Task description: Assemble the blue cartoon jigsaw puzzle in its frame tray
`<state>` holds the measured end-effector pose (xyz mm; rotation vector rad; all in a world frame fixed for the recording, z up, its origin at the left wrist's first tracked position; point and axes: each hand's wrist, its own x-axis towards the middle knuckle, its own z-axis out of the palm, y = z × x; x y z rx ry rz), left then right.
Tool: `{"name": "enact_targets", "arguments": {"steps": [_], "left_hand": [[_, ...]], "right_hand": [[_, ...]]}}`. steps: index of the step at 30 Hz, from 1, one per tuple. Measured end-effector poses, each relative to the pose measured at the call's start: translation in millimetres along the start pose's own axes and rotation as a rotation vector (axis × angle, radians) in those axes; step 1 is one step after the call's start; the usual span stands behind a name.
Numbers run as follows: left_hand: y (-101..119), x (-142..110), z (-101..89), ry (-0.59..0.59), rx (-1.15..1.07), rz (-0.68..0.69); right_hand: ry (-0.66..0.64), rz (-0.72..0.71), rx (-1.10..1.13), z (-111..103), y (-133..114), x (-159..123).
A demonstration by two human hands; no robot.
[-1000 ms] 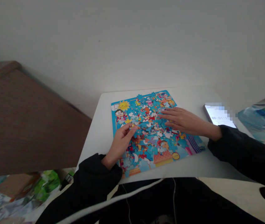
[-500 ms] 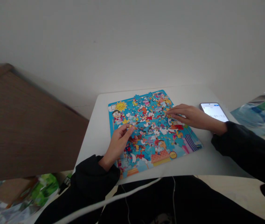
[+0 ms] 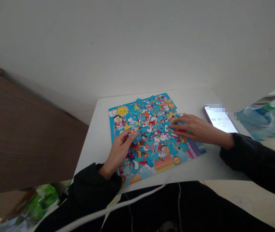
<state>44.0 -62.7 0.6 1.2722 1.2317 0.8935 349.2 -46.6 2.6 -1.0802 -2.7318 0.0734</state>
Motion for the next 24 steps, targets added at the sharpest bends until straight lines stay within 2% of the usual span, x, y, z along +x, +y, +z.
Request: {"name": "enact_targets", "arguments": {"steps": [3, 6, 12, 17, 24], "left_hand": [[0, 0, 0.1, 0.007, -0.001, 0.0], [0, 0, 0.2, 0.006, 0.006, -0.002], [-2, 1, -0.4, 0.015, 0.023, 0.003], [-2, 1, -0.5, 0.032, 0.036, 0.013], [-3, 1, -0.8, 0.046, 0.041, -0.006]], "right_hand": [[0.012, 0.052, 0.018, -9, 7, -5], [-0.025, 0.03, 0.082, -13, 4, -13], [-0.025, 0.046, 0.082, -3, -13, -26], [0.007, 0.087, 0.082, -7, -8, -31], [-0.033, 0.082, 0.141, -8, -6, -36]]}}
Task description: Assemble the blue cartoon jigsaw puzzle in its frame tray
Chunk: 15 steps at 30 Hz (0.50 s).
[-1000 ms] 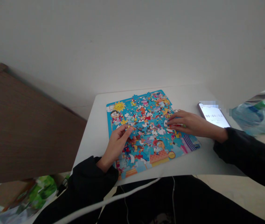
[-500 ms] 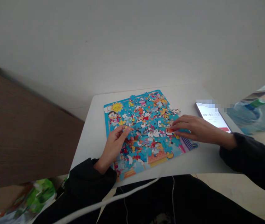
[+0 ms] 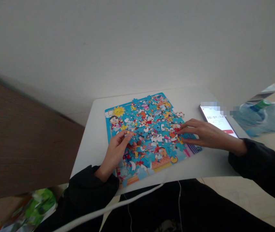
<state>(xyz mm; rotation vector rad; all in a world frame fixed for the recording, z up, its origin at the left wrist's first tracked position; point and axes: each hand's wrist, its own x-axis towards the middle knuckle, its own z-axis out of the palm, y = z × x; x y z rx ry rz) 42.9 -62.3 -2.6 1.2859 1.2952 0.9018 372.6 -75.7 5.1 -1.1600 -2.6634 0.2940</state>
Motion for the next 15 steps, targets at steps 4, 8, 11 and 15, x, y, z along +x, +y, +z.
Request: {"name": "enact_targets", "arguments": {"steps": [4, 8, 11, 15], "left_hand": [[0, 0, -0.1, 0.003, 0.011, -0.001], [2, -1, 0.0, 0.009, 0.008, 0.006], [3, 0, 0.1, 0.001, -0.008, 0.008], [3, 0, 0.1, -0.006, -0.003, 0.006]], "right_hand": [[-0.011, 0.026, -0.011, 2, 2, -3], [-0.052, 0.023, -0.015, -2, 2, -6], [-0.111, 0.017, -0.011, -10, -2, -8], [-0.182, 0.021, -0.004, -18, -6, -10]]}}
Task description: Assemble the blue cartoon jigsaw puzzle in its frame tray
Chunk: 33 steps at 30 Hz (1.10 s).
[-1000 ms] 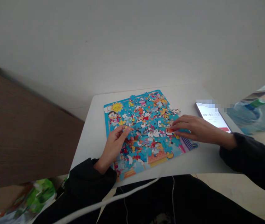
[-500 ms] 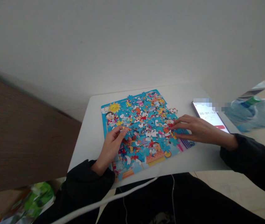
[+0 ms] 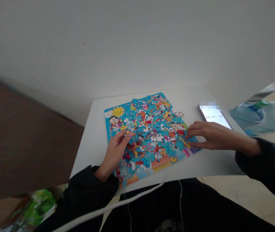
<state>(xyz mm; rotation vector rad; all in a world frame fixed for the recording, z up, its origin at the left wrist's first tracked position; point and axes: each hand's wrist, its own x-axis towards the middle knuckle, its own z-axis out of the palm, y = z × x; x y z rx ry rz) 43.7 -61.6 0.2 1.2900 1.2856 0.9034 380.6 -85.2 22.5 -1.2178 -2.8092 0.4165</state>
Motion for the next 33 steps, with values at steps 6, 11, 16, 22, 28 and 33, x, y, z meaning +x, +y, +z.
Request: {"name": "enact_targets", "arguments": {"steps": [6, 11, 16, 22, 28, 33], "left_hand": [[1, -2, 0.5, -0.001, 0.015, -0.012], [-1, -2, 0.3, 0.002, 0.025, -0.009], [-1, -2, 0.1, -0.005, 0.062, -0.002], [1, -1, 0.4, -0.02, 0.076, 0.021], [-1, -5, -2.3, -0.033, 0.423, 0.203], [-8, -6, -1.8, -0.18, 0.665, 0.46]], "right_hand": [[0.097, 0.085, -0.084, 10, -2, 6], [0.149, 0.103, -0.181, 14, -6, 14], [0.177, 0.1, -0.197, 8, -14, 25], [0.133, -0.144, -0.194, 15, -22, 43], [0.144, -0.137, -0.291, 4, -22, 61], [0.154, -0.285, -0.242, 7, -34, 85]]}}
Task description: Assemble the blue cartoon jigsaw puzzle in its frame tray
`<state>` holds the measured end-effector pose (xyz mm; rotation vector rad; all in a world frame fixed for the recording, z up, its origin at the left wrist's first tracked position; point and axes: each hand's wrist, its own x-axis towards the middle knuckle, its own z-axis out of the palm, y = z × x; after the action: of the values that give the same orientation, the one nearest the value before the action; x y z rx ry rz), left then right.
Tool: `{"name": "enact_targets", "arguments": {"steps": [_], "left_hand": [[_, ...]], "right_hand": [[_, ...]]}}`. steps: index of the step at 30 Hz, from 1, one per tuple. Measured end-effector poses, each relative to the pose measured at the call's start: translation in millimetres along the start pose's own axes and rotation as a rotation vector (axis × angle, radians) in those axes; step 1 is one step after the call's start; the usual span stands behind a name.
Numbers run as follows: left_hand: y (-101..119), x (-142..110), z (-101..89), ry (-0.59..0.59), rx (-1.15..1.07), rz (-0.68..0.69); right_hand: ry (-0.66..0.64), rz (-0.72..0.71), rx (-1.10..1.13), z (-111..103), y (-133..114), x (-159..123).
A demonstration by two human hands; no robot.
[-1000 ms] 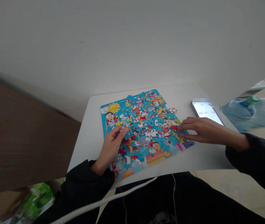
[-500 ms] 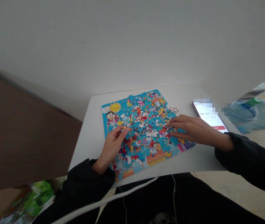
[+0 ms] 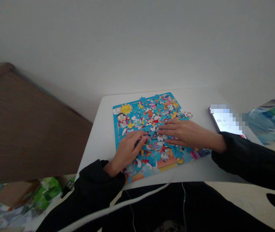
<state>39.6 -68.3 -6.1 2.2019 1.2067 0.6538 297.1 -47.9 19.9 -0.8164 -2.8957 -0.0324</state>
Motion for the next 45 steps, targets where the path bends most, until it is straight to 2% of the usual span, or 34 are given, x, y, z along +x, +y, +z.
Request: {"name": "enact_targets", "arguments": {"steps": [3, 6, 11, 18, 25, 30, 33, 40, 45], "left_hand": [[-5, 1, 5.2, -0.083, 0.072, 0.125], [-6, 1, 7.3, -0.118, 0.11, 0.163], [3, -1, 2.1, -0.04, 0.109, 0.148], [6, -2, -0.2, -0.072, 0.186, 0.203], [8, -1, -1.5, -0.052, 0.191, 0.206], [6, 0, -1.0, 0.011, 0.266, 0.195], [2, 0, 0.3, 0.049, 0.285, 0.181], [-4, -1, -0.8, -0.021, 0.263, 0.17], [-2, 0, 2.5, -0.052, 0.238, 0.194]], "right_hand": [[-0.009, -0.056, 0.028, 6, -1, 4], [-0.014, -0.026, 0.055, 3, 3, -1], [0.027, -0.016, 0.038, 0, 3, 1], [0.003, -0.107, 0.047, 10, -1, 8], [-0.035, 0.028, 0.018, -4, 9, 7], [0.039, -0.062, 0.019, 15, 5, 23], [0.036, -0.07, 0.015, 23, 7, 26], [0.004, -0.021, 0.01, 8, 18, 28], [0.081, -0.083, -0.018, 19, 19, 47]]}}
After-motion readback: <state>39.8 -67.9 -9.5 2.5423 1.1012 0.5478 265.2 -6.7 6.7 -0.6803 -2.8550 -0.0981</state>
